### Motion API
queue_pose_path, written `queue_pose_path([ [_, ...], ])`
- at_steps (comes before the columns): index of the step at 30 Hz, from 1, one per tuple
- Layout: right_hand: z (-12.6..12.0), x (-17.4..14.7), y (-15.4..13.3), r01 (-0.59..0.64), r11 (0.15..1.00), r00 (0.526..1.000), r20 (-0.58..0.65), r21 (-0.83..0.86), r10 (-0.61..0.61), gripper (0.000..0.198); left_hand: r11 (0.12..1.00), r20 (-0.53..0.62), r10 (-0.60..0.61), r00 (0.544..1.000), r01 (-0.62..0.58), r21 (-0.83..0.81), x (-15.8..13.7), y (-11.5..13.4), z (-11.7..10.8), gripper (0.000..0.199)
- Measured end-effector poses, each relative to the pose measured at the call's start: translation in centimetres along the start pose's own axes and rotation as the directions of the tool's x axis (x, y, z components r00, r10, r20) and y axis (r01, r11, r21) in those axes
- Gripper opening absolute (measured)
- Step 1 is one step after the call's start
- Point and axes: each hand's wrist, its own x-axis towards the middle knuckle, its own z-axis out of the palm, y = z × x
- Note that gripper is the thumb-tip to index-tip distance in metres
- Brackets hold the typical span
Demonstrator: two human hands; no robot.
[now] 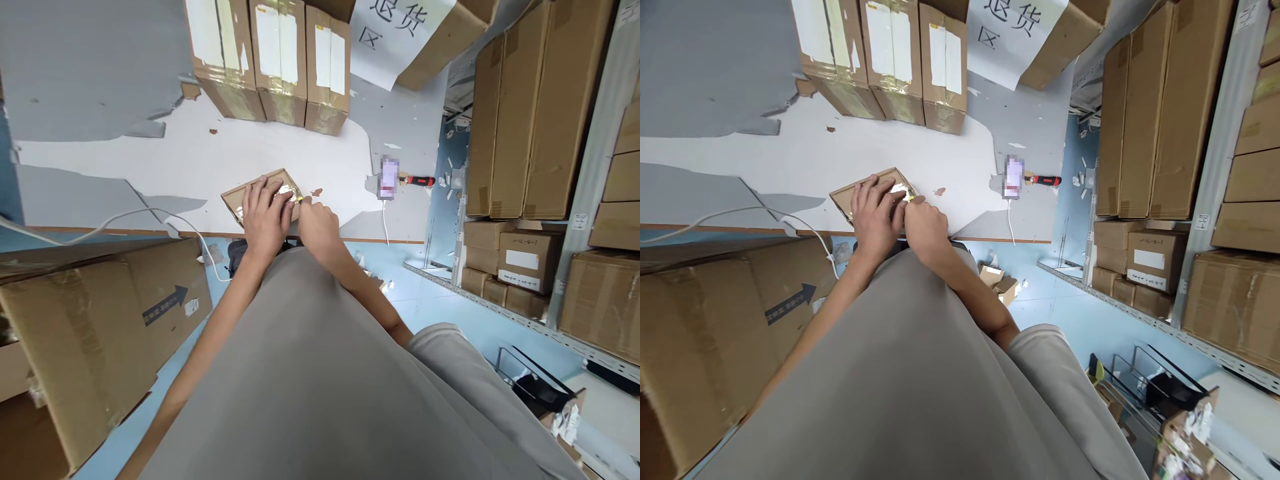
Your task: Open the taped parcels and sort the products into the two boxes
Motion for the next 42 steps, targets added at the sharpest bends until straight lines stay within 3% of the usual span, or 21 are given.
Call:
queue_pose_path([
  [8, 0.4, 1.4, 0.2, 0.025, 0.999, 1.000, -0.017, 0.020, -0.024, 0.034, 1.000, -0.010, 0.006, 1.000, -0.006, 0.022, 0.2, -0.1, 0.2, 0.040],
  [14, 0.7, -0.3, 1.0, -0.006, 1.000, 1.000, 0.020, 0.016, 0.005, 0.031, 0.999, 0.001, 0.000, 1.000, 0.000, 0.034, -0.1, 0.0, 0.1, 0.040],
  [22, 0.4, 1.5, 1.8, 0.034, 0.999, 0.999, 0.024, 0.011, -0.034, 0.032, 0.999, -0.001, 0.007, 1.000, -0.007, 0.040, 0.0, -0.1, 0.2, 0.044],
  [26, -0.9, -1.3, 3.4, 0.080, 0.996, 0.995, 0.057, 0.040, -0.083, 0.033, 0.998, -0.010, 0.005, 1.000, -0.005, 0.061, -0.6, -0.5, -0.7, 0.054],
  [29, -0.8, -1.5, 5.7, 0.094, 0.986, 0.995, -0.047, 0.139, -0.088, 0.035, 0.995, -0.036, -0.019, 0.999, 0.022, 0.101, -1.8, -1.1, -2.2, 0.071],
  [32, 1.2, 2.5, 7.9, 0.063, 0.937, 0.995, -0.096, 0.342, -0.032, 0.035, 0.987, -0.058, -0.124, 0.991, 0.129, 0.095, -3.3, -2.0, -3.9, 0.083],
  [35, 4.7, 8.4, 8.7, 0.044, 0.788, 0.999, -0.024, 0.614, -0.038, 0.035, 0.969, -0.082, -0.233, 0.969, 0.239, 0.068, -4.7, -2.7, -5.2, 0.088],
  [37, 7.1, 11.3, 8.3, -0.010, 0.716, 0.998, 0.046, 0.698, -0.031, 0.033, 0.962, -0.105, -0.255, 0.961, 0.263, 0.072, -5.6, -3.1, -5.7, 0.090],
  [42, 10.7, 12.5, 6.2, -0.014, 0.674, 0.993, 0.089, 0.739, -0.077, 0.034, 0.962, -0.280, -0.236, 0.931, 0.265, 0.069, -7.5, -2.8, -6.0, 0.082],
])
